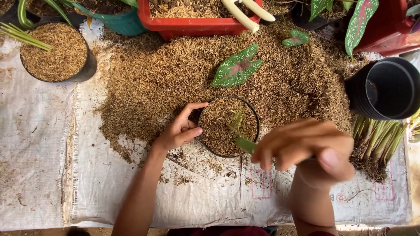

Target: The person places a plant cutting into a black pot and uses a small trowel to scoop and add soil around the base. They then use a spray bottle to water the plant and continue adding more soil with the trowel to fill the pot.

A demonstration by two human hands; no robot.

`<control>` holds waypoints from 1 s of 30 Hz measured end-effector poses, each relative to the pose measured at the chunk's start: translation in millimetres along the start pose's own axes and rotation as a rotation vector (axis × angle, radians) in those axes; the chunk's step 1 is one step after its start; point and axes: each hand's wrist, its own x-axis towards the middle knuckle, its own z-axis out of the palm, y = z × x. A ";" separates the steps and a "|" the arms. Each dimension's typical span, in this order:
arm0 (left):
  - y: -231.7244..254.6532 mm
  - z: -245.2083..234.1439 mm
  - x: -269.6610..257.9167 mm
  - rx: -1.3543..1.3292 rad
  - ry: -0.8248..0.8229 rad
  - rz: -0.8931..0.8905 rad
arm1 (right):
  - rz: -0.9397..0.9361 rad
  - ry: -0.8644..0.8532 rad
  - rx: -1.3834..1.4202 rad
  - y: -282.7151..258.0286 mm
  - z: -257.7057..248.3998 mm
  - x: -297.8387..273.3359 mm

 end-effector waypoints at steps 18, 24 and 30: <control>6.3 2.8 0.0 -0.010 -0.016 -0.024 | -0.172 0.101 -0.338 -3.1 -6.9 -9.9; 7.2 2.4 1.0 -0.008 -0.005 -0.039 | 0.161 0.481 -0.112 13.2 13.2 -13.2; 6.4 2.1 2.4 -0.007 -0.027 -0.004 | 0.122 0.571 -0.187 15.4 3.9 -22.1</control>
